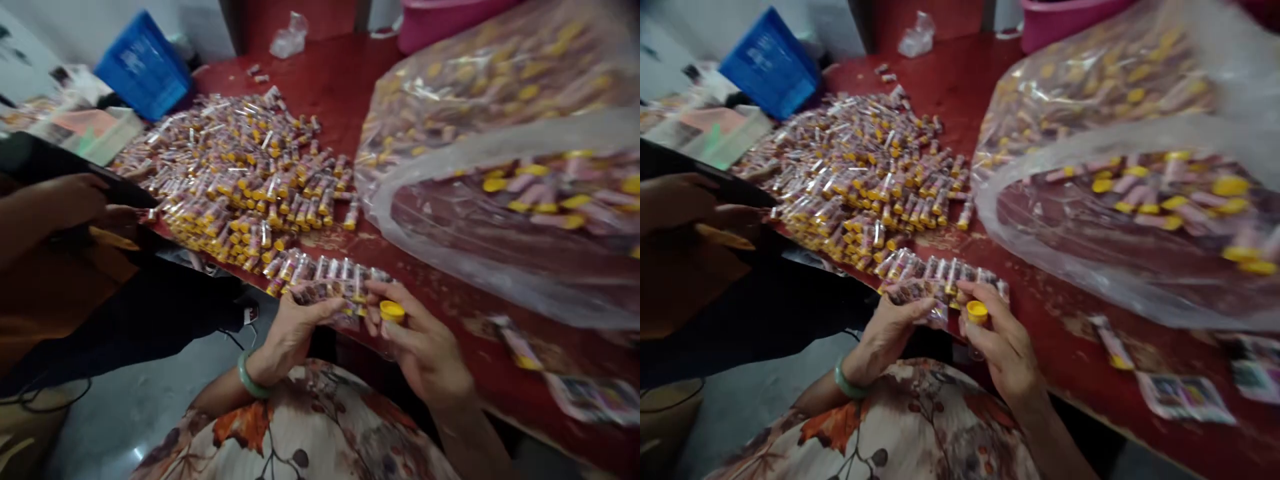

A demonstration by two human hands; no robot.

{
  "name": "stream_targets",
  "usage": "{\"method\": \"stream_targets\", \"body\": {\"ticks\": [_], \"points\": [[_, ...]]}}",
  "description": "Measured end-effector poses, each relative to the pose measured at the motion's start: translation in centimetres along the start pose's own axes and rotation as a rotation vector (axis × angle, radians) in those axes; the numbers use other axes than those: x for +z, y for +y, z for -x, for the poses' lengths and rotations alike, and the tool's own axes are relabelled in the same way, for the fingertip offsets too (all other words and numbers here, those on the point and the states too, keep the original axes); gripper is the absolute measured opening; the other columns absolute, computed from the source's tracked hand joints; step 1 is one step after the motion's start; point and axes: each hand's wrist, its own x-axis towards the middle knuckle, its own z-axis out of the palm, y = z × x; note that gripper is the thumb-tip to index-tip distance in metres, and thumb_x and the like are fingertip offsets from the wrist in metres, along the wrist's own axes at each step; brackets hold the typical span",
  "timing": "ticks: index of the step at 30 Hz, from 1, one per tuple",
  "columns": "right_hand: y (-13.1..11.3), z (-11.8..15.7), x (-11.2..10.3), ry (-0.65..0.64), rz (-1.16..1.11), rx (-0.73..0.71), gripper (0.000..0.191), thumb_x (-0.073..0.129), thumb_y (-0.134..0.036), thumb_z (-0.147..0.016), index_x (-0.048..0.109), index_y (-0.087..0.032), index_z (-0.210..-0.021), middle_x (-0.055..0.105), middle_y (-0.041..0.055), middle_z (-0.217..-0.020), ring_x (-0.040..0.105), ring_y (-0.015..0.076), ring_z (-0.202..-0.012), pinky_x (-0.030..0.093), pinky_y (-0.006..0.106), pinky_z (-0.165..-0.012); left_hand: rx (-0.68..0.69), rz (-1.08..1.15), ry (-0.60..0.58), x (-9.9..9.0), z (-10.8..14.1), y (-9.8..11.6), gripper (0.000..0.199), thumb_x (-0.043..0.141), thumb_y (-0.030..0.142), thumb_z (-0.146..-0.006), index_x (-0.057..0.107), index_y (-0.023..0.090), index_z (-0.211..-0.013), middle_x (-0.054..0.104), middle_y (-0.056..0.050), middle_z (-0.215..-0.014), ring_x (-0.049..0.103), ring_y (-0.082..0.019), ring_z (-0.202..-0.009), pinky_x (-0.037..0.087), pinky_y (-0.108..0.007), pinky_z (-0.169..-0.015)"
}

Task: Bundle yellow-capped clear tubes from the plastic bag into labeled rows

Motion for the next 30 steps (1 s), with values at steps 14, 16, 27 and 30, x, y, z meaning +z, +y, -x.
{"method": "stream_targets", "body": {"ticks": [14,16,27,30], "points": [[0.0,2.4,-1.4,0.037,-0.117,0.232,0.022,0.072,-0.037,-0.078,0.071,-0.021,-0.094,0.052,-0.0026,-0.060,0.042,0.0076,-0.049,0.032,0.021,-0.045,0.007,-0.030,-0.011,1.3,1.2,-1.5,0.031,0.085,0.015,-0.060,0.073,0.015,-0.089,0.075,-0.003,-0.088,0.069,-0.014,-0.076,0.055,-0.026,-0.077],[0.3,2.0,-0.9,0.057,-0.031,0.095,0.015,0.072,-0.034,-0.078,0.071,-0.020,-0.082,0.057,-0.0006,-0.070,0.046,0.0084,-0.054,0.036,0.022,-0.048,-0.009,-0.052,-0.051,1.3,1.5,-1.8,0.030,0.085,0.015,-0.060,0.074,0.015,-0.088,0.076,-0.003,-0.087,0.069,-0.014,-0.075,0.055,-0.026,-0.077],[-1.0,3.2,-4.1,0.101,0.059,-0.100,0.018,0.067,-0.026,-0.085,0.070,-0.027,-0.103,0.058,0.0022,-0.100,0.054,0.0078,-0.061,0.043,0.020,-0.047,0.112,-0.045,0.038,2.2,1.0,-2.2,0.040,0.087,0.017,-0.056,0.072,0.016,-0.093,0.076,-0.004,-0.089,0.070,-0.018,-0.082,0.054,-0.032,-0.084],[-0.7,4.5,-4.6,0.044,-0.031,-0.113,0.018,0.063,-0.026,-0.088,0.067,-0.026,-0.105,0.054,0.0030,-0.102,0.054,0.0073,-0.060,0.044,0.020,-0.046,0.092,-0.003,0.048,2.3,1.0,-2.4,0.048,0.088,0.017,-0.055,0.071,0.016,-0.100,0.076,-0.005,-0.091,0.070,-0.019,-0.082,0.055,-0.032,-0.083]]}}
